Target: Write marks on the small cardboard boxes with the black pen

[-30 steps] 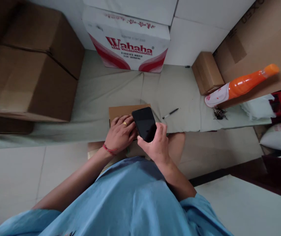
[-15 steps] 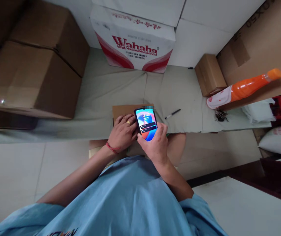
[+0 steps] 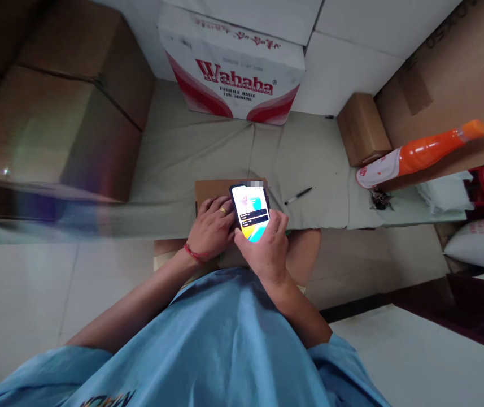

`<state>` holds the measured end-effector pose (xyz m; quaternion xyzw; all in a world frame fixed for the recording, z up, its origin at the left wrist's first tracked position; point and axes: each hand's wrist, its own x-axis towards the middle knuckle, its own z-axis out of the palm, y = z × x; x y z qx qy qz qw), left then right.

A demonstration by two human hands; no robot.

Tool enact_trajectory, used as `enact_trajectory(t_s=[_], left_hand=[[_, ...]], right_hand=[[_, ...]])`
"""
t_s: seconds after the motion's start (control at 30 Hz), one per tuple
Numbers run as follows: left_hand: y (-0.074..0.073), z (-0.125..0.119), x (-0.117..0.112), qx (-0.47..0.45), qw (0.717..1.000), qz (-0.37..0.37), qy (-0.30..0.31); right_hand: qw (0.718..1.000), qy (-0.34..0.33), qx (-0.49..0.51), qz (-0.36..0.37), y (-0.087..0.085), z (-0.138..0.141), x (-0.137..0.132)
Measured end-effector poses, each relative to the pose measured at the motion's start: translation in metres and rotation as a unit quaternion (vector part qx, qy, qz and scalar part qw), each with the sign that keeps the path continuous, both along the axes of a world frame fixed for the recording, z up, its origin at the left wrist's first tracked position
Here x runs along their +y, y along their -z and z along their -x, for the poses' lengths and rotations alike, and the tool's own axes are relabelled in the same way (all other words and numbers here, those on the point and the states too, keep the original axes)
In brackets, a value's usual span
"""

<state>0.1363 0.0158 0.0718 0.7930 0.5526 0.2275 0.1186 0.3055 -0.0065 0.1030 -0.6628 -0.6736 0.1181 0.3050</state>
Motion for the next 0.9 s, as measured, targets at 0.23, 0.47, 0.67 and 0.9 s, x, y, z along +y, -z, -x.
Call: enact_trajectory(t_s=[0.23,0.47,0.67,0.9], left_hand=[[-0.003,-0.002,-0.001,0.004,1.000,-0.013,-0.001],[-0.002,-0.002,-0.002,0.009,1.000,-0.030,0.002],[-0.003,-0.003,-0.003,0.007,1.000,-0.027,0.000],[-0.002,-0.002,-0.003,0.019,0.999,-0.031,-0.002]], right_hand=[[0.999,-0.002,-0.022,-0.028,0.003,-0.019,0.008],[0.966,0.207,-0.131,0.075,0.026,-0.147,0.081],[0.903,0.356,-0.150,0.187,0.037,-0.241,0.129],[0.876,0.395,-0.133,0.242,0.032,-0.279,0.167]])
